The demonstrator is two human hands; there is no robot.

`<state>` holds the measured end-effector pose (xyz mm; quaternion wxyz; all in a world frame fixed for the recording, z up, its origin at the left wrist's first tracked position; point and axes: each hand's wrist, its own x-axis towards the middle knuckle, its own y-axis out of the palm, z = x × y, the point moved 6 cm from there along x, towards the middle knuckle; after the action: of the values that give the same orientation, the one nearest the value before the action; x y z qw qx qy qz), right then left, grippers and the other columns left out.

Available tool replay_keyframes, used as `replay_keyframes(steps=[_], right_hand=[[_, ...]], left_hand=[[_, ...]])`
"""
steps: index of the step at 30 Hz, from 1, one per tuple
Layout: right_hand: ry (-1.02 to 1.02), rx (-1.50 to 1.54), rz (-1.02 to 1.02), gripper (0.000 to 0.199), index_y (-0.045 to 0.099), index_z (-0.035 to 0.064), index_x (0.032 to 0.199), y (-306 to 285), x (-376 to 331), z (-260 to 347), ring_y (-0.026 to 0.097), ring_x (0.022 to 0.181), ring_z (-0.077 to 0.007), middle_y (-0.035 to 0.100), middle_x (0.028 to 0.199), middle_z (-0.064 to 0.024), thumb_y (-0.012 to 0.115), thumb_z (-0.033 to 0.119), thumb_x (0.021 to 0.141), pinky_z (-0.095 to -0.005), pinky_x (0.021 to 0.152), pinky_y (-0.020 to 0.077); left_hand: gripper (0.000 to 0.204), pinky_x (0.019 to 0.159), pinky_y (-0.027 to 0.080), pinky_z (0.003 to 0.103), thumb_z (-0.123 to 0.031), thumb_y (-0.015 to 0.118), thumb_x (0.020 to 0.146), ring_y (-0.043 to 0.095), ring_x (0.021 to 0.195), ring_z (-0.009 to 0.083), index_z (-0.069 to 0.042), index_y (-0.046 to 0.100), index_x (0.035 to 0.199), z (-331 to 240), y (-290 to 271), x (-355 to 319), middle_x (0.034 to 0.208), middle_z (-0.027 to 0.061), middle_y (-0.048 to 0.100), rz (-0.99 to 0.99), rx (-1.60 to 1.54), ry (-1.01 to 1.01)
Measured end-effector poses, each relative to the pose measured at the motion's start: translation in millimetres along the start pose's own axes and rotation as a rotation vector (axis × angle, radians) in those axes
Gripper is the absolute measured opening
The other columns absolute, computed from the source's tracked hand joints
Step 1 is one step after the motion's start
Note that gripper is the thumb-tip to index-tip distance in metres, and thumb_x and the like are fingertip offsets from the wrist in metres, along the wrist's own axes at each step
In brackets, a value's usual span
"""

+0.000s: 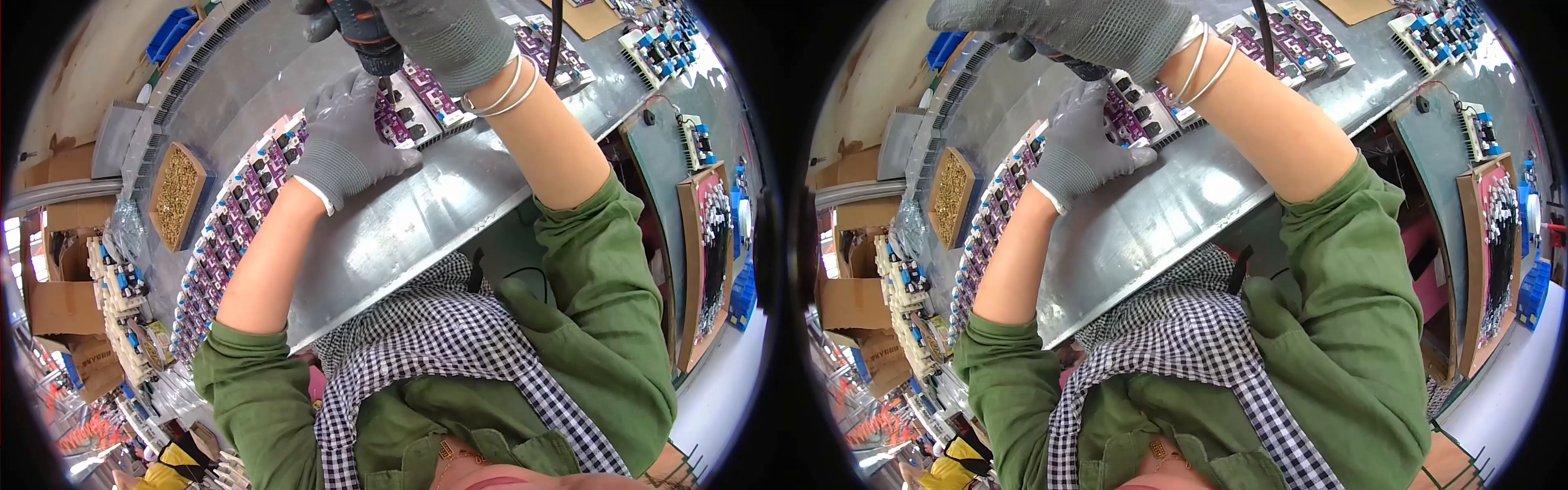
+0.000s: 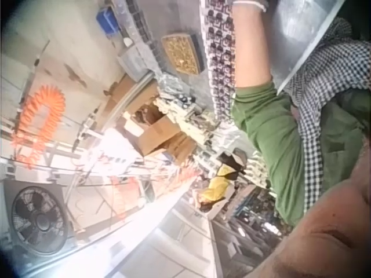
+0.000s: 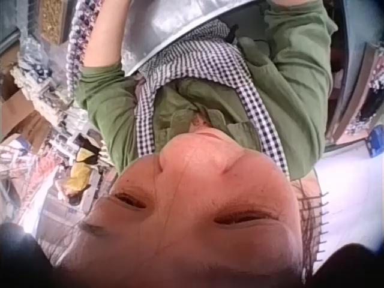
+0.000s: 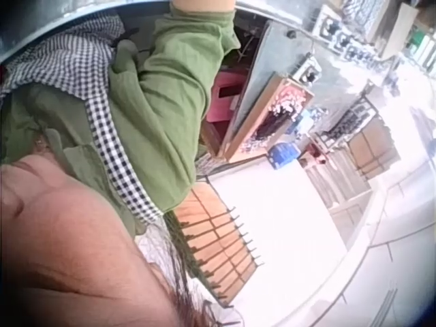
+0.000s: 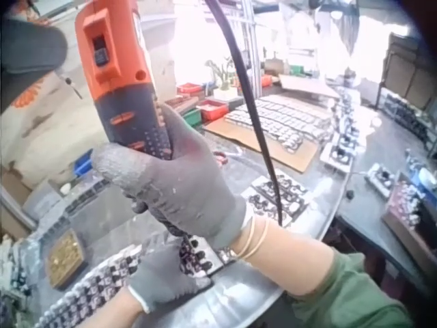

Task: Assembling electronic components by drilling small screws into them and placing them in a tray.

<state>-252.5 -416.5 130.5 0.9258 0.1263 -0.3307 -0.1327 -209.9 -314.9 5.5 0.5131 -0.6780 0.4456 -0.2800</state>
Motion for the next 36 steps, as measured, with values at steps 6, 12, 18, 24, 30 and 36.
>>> replay_keyframes(steps=[6,12,18,24,30,36], right_hand=[[-0.012,0.012,-0.002,0.051,0.055,0.0061,0.123,-2,-2,-6,0.059,0.069,-0.0045,0.059,0.090,0.0019,0.085,0.027,0.086,-0.0202,0.058,0.0513],[-0.031,-0.004,-0.023,0.045,0.056,0.0066,0.122,-3,-3,-8,0.058,0.067,-0.0045,0.059,0.088,0.0023,0.082,0.020,0.088,-0.0206,0.057,0.0504],[0.029,-0.019,-0.045,0.038,0.057,0.0075,0.118,-2,-5,-10,0.058,0.066,-0.0041,0.060,0.087,0.0024,0.079,0.015,0.089,-0.0211,0.057,0.0495],[0.038,-0.067,-0.077,0.038,0.056,0.0077,0.117,-4,-7,-8,0.058,0.067,-0.0043,0.060,0.087,0.0027,0.079,0.019,0.089,-0.0210,0.058,0.0497],[0.017,-0.087,-0.079,0.041,0.056,0.0075,0.118,3,-1,-9,0.060,0.068,-0.0055,0.060,0.087,0.0011,0.080,0.026,0.090,-0.0217,0.058,0.0529],[-0.041,-0.180,-0.123,0.048,0.056,0.0062,0.118,2,4,12,0.064,0.069,-0.0092,0.062,0.088,-0.0020,0.081,0.036,0.089,-0.0254,0.059,0.0577]], left_hand=[[0.116,0.123,0.023,0.049,-0.054,0.089,0.060,0.042,0.141,0.0385,-0.003,0.041,0.152,-2,0,0,0.147,0.0184,0.051,0.015,-0.067,-0.027],[0.113,0.122,0.024,0.048,-0.057,0.088,0.060,0.044,0.140,0.0380,-0.003,0.045,0.150,0,2,1,0.145,0.0186,0.052,-0.028,-0.036,0.015],[0.106,0.121,0.028,0.048,-0.058,0.087,0.061,0.045,0.138,0.0375,-0.003,0.050,0.145,2,2,5,0.144,0.0186,0.053,-0.057,-0.072,0.021],[0.098,0.113,0.038,0.049,-0.054,0.087,0.062,0.054,0.129,0.0393,-0.004,0.054,0.139,-7,-4,4,0.134,0.0195,0.061,-0.121,-0.003,0.040],[0.103,0.114,0.038,0.049,-0.054,0.088,0.062,0.053,0.132,0.0407,-0.004,0.051,0.144,-5,-7,8,0.137,0.0214,0.060,-0.018,0.073,-0.005],[0.065,0.107,0.048,0.042,-0.034,0.074,0.088,0.064,0.125,0.0315,-0.014,0.056,0.147,105,-78,-13,0.140,0.0179,0.064,-0.426,0.010,-0.248]])
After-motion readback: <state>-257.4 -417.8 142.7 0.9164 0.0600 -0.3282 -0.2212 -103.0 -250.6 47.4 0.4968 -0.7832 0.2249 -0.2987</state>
